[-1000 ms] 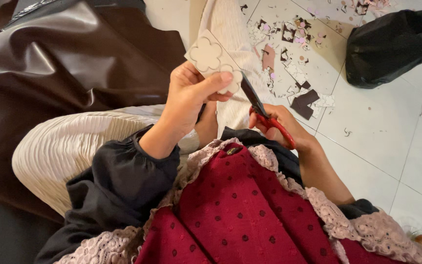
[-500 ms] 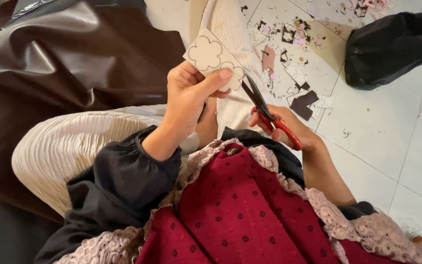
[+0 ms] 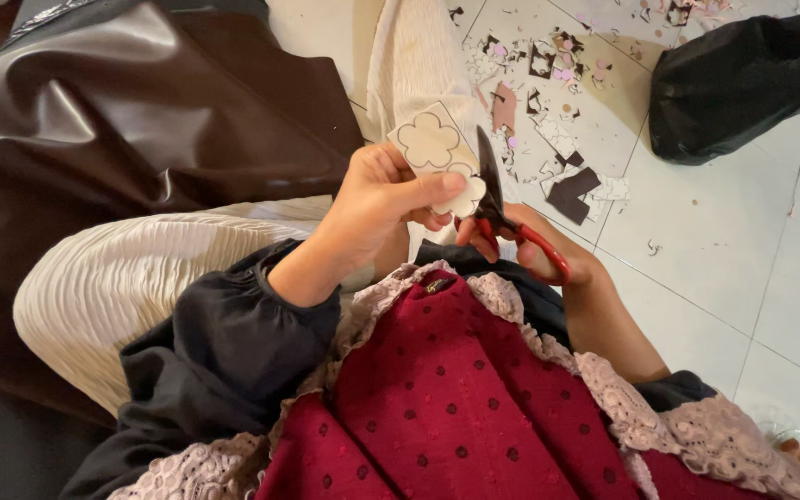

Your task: The person uses red-handled scissors to cut a cloud-shaped outline from a piece of white paper. They hold the paper with their left hand and carefully trim the edges with the scissors in their right hand, producing a finished cutout.

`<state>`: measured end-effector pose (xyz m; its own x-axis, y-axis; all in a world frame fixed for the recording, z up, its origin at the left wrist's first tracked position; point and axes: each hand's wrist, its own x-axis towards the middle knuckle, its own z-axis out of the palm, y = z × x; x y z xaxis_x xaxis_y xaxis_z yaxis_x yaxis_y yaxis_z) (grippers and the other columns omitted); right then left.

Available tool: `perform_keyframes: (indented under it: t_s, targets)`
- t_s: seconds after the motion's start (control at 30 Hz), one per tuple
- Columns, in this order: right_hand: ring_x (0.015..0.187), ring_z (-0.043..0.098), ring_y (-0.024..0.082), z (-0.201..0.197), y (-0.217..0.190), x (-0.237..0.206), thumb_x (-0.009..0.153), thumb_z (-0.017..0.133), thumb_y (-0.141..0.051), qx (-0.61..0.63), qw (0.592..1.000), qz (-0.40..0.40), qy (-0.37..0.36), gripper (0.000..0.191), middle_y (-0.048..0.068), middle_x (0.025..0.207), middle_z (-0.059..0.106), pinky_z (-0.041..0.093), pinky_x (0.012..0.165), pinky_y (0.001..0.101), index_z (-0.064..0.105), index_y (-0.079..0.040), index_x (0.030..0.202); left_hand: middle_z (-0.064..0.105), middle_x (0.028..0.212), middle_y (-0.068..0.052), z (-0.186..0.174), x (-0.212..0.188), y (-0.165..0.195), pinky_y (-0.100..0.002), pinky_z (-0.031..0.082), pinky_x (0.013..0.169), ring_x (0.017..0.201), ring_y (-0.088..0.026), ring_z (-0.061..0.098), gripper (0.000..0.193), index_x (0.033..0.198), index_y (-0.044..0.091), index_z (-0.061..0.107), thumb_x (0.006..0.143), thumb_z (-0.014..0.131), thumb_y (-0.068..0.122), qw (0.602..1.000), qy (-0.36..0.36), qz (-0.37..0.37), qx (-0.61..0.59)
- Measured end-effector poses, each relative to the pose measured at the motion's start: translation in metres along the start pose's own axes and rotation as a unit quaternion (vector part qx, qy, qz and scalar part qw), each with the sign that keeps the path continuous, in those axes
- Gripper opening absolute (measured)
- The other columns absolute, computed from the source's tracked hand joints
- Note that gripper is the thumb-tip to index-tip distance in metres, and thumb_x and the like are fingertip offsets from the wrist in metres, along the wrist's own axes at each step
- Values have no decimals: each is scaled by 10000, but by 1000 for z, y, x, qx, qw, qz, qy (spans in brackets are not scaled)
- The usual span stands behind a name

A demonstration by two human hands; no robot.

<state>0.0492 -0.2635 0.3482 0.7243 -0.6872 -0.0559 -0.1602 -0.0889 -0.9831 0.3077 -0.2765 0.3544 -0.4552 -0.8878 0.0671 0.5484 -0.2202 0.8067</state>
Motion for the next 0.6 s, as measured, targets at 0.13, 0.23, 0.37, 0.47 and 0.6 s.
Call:
perform_keyframes:
  t_s: [0.13,0.23,0.37,0.47,0.6]
  targets:
    - [840,497,153,3,-3,-1,804,557,-924,12,1000,-16,-2,1022,33,874,541,436,882,324,624,15,1202,762,903,-90,3,2,-4,-219,588,647,699,-85,682,236,1048,-13,723,889,814,136,997,51,2,52]
    - [822,482,151,5,-2,-1,790,542,-933,-3,1000,-9,1,1029,40,894,560,400,782,311,638,13,1186,764,909,-101,6,3,-11,-226,598,644,706,-93,695,255,1054,-28,717,874,829,115,996,66,8,55]
    - [822,487,152,7,6,-6,800,541,-925,4,1000,-5,1,1024,52,930,583,410,776,311,625,16,1195,766,940,-102,9,3,-23,-234,613,635,726,-108,722,284,1081,-25,687,859,823,89,997,66,22,31]
    - [826,503,151,8,15,-9,805,530,-928,7,1000,-6,2,1027,50,914,577,414,774,311,628,22,1182,760,939,-108,10,1,-28,-240,616,634,730,-116,721,282,1091,-28,676,875,818,85,997,67,26,32]
    - [822,504,148,8,32,-7,776,495,-962,12,1000,-2,6,1084,40,860,542,413,776,309,626,31,1189,763,959,-118,12,0,-29,-256,634,665,772,-132,733,253,1095,-35,680,897,796,74,998,56,39,1]
